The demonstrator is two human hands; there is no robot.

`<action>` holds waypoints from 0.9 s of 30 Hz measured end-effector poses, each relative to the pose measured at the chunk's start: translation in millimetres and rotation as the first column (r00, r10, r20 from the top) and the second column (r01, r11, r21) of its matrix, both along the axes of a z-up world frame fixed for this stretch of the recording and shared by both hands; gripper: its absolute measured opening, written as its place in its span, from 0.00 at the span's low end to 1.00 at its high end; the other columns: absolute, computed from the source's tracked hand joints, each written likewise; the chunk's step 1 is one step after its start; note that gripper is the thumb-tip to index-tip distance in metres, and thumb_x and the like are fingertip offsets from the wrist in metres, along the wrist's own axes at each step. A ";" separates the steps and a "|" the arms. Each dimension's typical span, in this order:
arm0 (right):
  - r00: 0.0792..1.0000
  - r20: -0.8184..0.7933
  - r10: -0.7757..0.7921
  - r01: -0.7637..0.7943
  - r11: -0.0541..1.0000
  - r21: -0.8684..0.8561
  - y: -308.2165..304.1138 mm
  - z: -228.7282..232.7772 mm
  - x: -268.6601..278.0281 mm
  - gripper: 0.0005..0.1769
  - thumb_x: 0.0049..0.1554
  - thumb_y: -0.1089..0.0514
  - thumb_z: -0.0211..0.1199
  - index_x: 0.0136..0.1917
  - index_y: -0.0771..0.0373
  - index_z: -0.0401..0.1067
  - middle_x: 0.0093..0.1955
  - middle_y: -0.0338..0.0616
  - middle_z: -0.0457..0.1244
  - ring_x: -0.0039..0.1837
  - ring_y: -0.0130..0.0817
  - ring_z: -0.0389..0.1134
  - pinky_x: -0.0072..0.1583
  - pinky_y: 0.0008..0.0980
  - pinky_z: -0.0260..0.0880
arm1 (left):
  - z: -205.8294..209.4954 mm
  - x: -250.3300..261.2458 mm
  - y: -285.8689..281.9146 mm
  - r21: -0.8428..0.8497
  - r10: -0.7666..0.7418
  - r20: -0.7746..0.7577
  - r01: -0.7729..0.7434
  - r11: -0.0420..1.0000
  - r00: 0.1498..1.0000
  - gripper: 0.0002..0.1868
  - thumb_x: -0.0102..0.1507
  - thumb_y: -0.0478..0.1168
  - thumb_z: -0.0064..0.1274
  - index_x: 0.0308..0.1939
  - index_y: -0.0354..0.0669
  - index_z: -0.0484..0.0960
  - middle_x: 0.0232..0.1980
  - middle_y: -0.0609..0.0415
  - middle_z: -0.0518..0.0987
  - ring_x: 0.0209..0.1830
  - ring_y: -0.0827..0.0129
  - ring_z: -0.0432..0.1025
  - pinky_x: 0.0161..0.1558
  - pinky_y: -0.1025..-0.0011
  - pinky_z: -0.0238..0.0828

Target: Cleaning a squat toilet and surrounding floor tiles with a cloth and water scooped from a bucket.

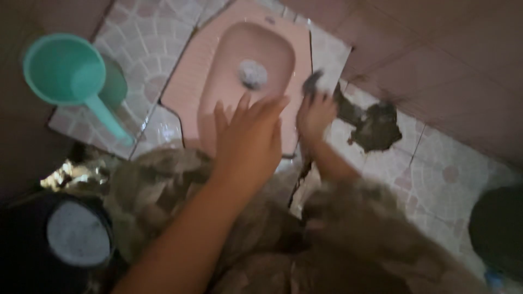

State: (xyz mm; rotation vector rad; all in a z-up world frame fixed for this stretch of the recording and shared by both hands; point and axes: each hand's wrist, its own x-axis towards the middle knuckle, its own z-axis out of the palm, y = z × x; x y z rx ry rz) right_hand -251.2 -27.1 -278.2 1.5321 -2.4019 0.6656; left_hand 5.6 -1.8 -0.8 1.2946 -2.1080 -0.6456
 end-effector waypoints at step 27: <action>1.000 0.013 0.029 -0.030 0.994 0.102 -34.3 15.5 -21.0 0.19 0.62 0.49 0.58 0.63 0.55 0.69 0.62 0.50 0.61 0.62 0.56 0.61 0.59 0.58 0.58 | -0.5 -11.2 1.8 0.007 -0.046 0.010 0.046 0.999 0.999 0.22 0.65 0.38 0.48 0.64 0.52 0.76 0.65 0.53 0.78 0.69 0.47 0.66 0.69 0.30 0.43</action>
